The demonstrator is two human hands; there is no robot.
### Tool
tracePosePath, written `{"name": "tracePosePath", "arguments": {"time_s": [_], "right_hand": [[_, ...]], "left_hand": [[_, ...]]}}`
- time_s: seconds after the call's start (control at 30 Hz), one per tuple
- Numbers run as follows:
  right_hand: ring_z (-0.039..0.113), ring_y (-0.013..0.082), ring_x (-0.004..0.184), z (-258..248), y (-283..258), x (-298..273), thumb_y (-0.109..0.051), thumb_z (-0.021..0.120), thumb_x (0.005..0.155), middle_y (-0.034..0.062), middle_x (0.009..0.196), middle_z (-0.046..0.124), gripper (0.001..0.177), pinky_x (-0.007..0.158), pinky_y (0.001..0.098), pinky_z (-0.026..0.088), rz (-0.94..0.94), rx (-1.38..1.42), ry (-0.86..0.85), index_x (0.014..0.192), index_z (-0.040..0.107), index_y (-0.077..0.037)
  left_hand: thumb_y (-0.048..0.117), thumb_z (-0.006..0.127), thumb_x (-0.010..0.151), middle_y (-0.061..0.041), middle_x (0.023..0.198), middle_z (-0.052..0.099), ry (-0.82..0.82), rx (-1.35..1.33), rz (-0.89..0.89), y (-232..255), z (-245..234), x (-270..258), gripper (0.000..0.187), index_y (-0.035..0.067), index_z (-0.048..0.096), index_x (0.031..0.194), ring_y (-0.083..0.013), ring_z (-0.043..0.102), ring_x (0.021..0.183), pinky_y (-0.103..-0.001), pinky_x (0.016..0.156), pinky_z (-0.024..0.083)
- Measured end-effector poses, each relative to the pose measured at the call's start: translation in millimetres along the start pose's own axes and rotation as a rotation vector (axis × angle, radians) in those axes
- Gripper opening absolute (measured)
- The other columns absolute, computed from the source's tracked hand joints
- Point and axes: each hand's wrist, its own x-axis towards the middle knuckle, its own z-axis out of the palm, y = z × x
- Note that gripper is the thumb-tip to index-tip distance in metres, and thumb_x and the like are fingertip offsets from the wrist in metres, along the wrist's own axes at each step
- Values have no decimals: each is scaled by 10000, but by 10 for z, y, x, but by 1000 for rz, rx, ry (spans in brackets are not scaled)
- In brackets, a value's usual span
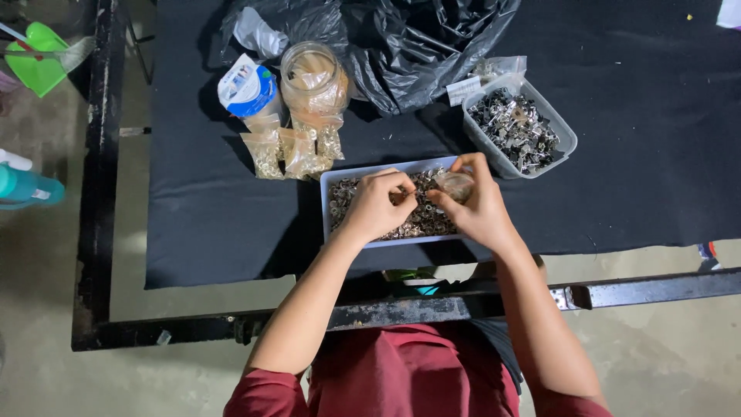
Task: Picking up small metal components from a tray and placing them into small plastic bags for packaging.
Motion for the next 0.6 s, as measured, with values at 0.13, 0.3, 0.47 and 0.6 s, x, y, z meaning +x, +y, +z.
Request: {"name": "tracePosePath", "arguments": {"time_s": [0.13, 0.3, 0.47, 0.6], "right_hand": [[710, 484, 760, 56, -281, 28, -118, 842, 811, 275, 764, 705, 323, 679, 509, 555, 20, -190, -111, 1056, 646, -42], [688, 294, 609, 217, -276, 14, -149, 806, 851, 166, 586, 673, 213, 588, 369, 530, 12, -236, -157, 1031, 747, -53], [686, 497, 702, 160, -265, -37, -149, 861, 772, 277, 672, 676, 355, 637, 514, 540, 12, -287, -160, 1064, 708, -20], [668, 316, 558, 119, -21, 0, -188, 788, 853, 152, 563, 649, 253, 558, 390, 506, -42, -308, -196, 1086, 708, -128]], "left_hand": [[51, 720, 749, -63, 723, 687, 22, -113, -27, 10, -53, -13, 72, 99, 675, 718, -259, 710, 715, -349, 647, 568], [71, 595, 850, -97, 627, 648, 37, -247, -148, -89, -26, -6, 121, 101, 674, 763, -214, 667, 609, -333, 532, 604], [28, 612, 900, -80, 677, 626, 73, -242, 35, 18, -25, -20, 154, 105, 669, 780, -174, 628, 634, -296, 483, 557], [30, 679, 903, -92, 788, 683, 128, -220, 224, 63, -42, 41, 98, 113, 709, 860, -224, 664, 674, -309, 457, 552]]}}
